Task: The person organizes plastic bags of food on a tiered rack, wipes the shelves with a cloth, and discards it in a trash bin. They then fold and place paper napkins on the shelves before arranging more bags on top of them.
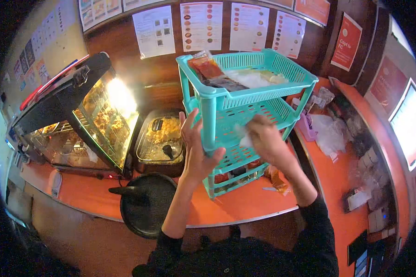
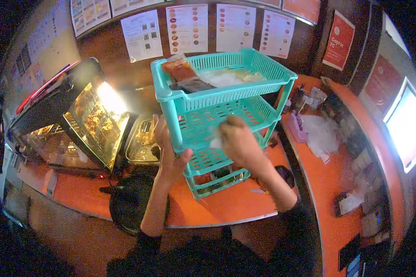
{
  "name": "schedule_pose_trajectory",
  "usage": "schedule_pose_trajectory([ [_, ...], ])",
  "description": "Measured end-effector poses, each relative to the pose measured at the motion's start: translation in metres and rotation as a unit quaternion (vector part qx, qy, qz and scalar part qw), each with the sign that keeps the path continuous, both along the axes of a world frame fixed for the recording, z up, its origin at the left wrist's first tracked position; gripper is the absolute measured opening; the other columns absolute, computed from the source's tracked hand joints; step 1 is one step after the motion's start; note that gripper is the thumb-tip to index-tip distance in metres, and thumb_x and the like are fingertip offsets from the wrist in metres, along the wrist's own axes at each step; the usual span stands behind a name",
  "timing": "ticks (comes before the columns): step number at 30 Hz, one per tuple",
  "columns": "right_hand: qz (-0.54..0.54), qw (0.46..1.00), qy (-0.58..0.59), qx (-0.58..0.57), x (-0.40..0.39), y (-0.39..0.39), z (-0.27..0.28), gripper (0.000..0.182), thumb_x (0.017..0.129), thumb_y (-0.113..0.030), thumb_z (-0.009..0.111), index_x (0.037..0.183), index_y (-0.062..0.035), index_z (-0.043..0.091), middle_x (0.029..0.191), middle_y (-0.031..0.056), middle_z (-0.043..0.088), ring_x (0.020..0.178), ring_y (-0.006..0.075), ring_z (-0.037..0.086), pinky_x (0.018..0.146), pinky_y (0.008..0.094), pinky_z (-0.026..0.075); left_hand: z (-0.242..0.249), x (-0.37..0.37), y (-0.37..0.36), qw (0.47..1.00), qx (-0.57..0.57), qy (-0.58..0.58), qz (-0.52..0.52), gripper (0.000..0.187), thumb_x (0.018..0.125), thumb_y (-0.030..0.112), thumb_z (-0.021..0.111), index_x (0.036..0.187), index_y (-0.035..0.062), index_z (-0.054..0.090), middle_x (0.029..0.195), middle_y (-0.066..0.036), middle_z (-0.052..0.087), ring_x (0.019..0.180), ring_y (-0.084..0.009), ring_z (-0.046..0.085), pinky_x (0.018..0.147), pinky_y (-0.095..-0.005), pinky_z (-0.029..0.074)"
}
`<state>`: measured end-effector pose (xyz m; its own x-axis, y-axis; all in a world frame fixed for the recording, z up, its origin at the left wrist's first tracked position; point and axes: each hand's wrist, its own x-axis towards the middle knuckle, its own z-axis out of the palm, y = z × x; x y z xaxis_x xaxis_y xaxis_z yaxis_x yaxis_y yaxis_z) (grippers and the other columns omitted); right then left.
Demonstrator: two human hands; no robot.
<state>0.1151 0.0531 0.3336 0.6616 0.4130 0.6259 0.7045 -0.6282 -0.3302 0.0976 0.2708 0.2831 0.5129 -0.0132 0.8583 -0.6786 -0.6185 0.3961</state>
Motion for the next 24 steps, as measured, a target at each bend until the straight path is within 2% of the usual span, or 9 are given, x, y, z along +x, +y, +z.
schedule_pose_trajectory([
  [2,0.144,0.989,0.043,-0.018,0.009,0.040,0.009,0.016,0.077,-0.015,0.064,0.079,0.0005,0.060,0.085,0.0206,0.057,0.084,0.0404,0.057,0.074,0.0473,0.047,-0.009,0.018,0.004,0.991,-0.002,0.048,-0.123,0.076,0.080,0.040,0.064,0.138,0.0048,0.028,0.140,-0.020,0.025,0.137,-0.0457,0.012,0.113,-0.0550,0.010],
  [3,0.212,0.973,0.090,-0.001,0.020,0.052,0.009,0.015,0.077,-0.014,0.063,0.080,0.0009,0.061,0.084,0.0214,0.058,0.084,0.0411,0.058,0.075,0.0466,0.047,-0.012,0.015,0.002,0.992,-0.015,0.046,-0.114,0.061,0.086,0.036,0.057,0.131,0.0028,0.033,0.131,-0.022,0.032,0.131,-0.0440,0.025,0.111,-0.0546,0.016],
  [7,0.257,0.944,0.165,-0.121,0.064,0.060,0.022,0.016,0.076,-0.011,0.064,0.087,0.0006,0.065,0.086,0.0168,0.066,0.083,0.0322,0.064,0.073,0.0400,0.049,-0.028,0.012,-0.008,0.984,-0.142,0.019,-0.101,0.047,0.087,0.041,0.054,0.110,0.0030,0.039,0.117,-0.020,0.036,0.112,-0.0338,0.037,0.099,-0.0496,0.029],
  [9,0.419,0.826,0.354,-0.128,0.082,0.048,0.022,0.021,0.075,-0.011,0.066,0.092,-0.0003,0.068,0.089,0.0089,0.070,0.080,0.0198,0.065,0.072,0.0333,0.050,-0.022,0.008,-0.007,0.992,-0.099,0.011,-0.074,0.048,0.086,0.044,0.054,0.109,0.0035,0.039,0.117,-0.019,0.036,0.112,-0.0329,0.036,0.098,-0.0492,0.029],
  [12,0.319,0.790,0.471,-0.228,0.096,0.015,0.035,0.027,0.074,-0.003,0.066,0.101,-0.0007,0.066,0.091,0.0020,0.066,0.088,0.0134,0.059,0.081,0.0291,0.047,-0.016,0.005,-0.007,0.999,-0.026,0.022,-0.031,0.055,0.084,0.052,0.053,0.110,0.0040,0.040,0.114,-0.018,0.037,0.110,-0.0315,0.036,0.095,-0.0480,0.031],
  [14,0.324,0.812,0.438,-0.209,0.098,0.015,0.015,0.028,0.073,-0.004,0.066,0.101,-0.0013,0.066,0.090,0.0065,0.067,0.087,0.0153,0.060,0.080,0.0304,0.048,-0.017,0.007,-0.012,0.992,-0.119,0.020,-0.047,0.057,0.084,0.053,0.053,0.111,0.0034,0.043,0.114,-0.017,0.038,0.109,-0.0316,0.035,0.095,-0.0480,0.031],
  [17,0.275,0.932,0.215,-0.102,0.086,0.060,0.005,0.024,0.071,-0.019,0.071,0.089,-0.0039,0.070,0.080,0.0079,0.069,0.077,0.0212,0.066,0.070,0.0352,0.051,-0.021,0.010,-0.017,0.989,-0.132,0.012,-0.064,0.059,0.083,0.049,0.054,0.116,0.0012,0.045,0.113,-0.018,0.039,0.109,-0.0323,0.037,0.094,-0.0476,0.033],
  [20,0.118,0.969,0.112,-0.185,0.084,0.082,0.010,0.029,0.076,-0.020,0.065,0.100,-0.0051,0.067,0.090,0.0109,0.069,0.081,0.0283,0.066,0.075,0.0407,0.051,-0.023,0.012,-0.012,0.992,-0.115,0.018,-0.047,0.060,0.079,0.044,0.057,0.118,-0.0009,0.047,0.113,-0.018,0.041,0.108,-0.0322,0.040,0.093,-0.0459,0.035],
  [24,-0.053,0.929,0.052,-0.362,0.092,0.067,0.035,0.045,0.085,-0.019,0.052,0.129,-0.0068,0.051,0.122,0.0177,0.058,0.115,0.0340,0.054,0.098,0.0485,0.040,-0.025,0.016,-0.012,0.993,-0.113,-0.005,-0.028,0.055,0.071,0.039,0.062,0.110,-0.0007,0.056,0.108,-0.016,0.050,0.100,-0.0318,0.048,0.090,-0.0432,0.038],
])
